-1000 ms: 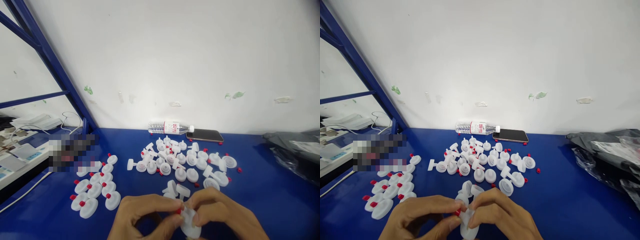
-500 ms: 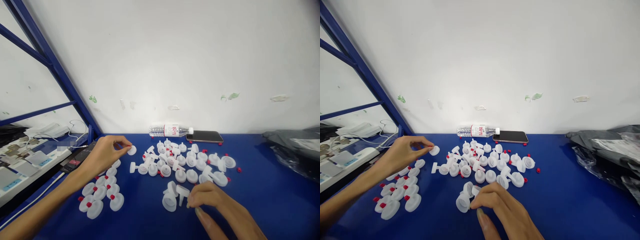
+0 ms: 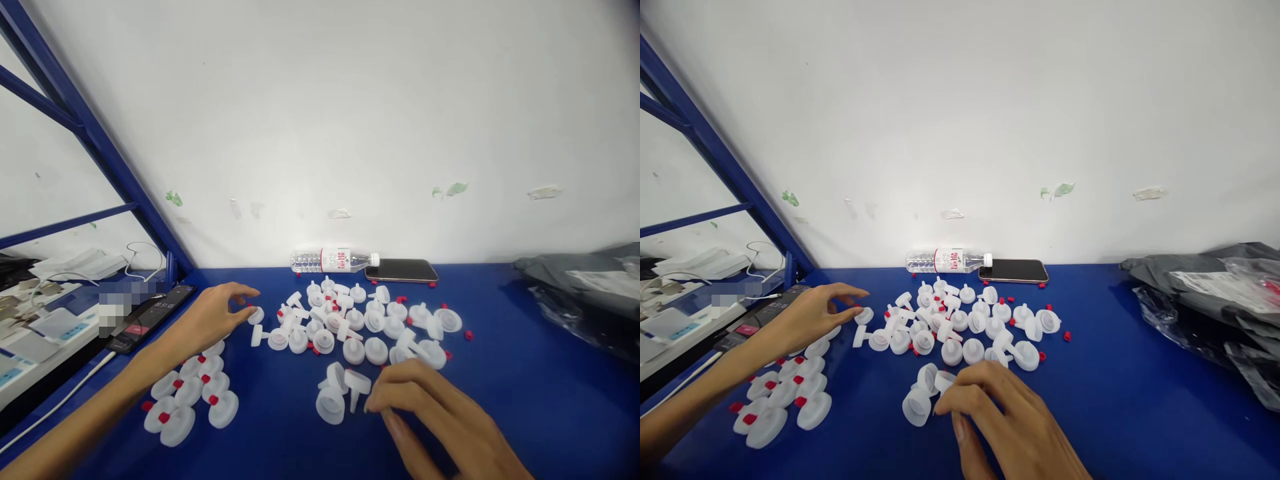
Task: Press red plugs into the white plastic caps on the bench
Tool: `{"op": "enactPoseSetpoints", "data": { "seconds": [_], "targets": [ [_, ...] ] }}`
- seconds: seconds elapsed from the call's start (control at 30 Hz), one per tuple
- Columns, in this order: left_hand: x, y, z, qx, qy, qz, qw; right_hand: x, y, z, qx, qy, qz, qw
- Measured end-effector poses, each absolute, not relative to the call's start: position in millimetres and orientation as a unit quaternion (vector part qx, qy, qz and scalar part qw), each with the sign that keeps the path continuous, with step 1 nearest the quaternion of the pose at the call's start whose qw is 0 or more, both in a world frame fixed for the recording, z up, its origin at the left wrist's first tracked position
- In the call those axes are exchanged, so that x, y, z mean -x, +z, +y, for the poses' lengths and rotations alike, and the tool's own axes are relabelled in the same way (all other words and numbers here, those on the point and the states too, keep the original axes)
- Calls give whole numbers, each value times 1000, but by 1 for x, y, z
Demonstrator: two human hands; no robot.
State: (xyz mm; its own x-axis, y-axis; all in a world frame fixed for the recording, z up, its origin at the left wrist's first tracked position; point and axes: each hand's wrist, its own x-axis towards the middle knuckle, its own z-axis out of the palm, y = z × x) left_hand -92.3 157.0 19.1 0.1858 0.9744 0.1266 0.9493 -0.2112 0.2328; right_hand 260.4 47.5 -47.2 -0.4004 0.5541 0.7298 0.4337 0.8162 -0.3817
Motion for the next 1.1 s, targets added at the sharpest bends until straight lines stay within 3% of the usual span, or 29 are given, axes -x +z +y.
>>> {"op": "enactPoseSetpoints", "data": {
  "seconds": [0.3, 0.67, 0.9, 1.1],
  "targets": [
    [40, 6, 79, -815, 219, 533, -59, -280, -38, 70, 334, -129, -851, 385],
    [7, 0, 53, -827, 239, 498, -102, -284, -44, 76, 349, -133, -867, 330],
    [-16, -51, 30, -791, 197, 565, -126, -283, -58, 78, 337, -177, -869, 317],
    [-13, -58, 28, -804, 178, 564, -56, -285, -53, 76, 316, -163, -874, 332]
  ]
}}
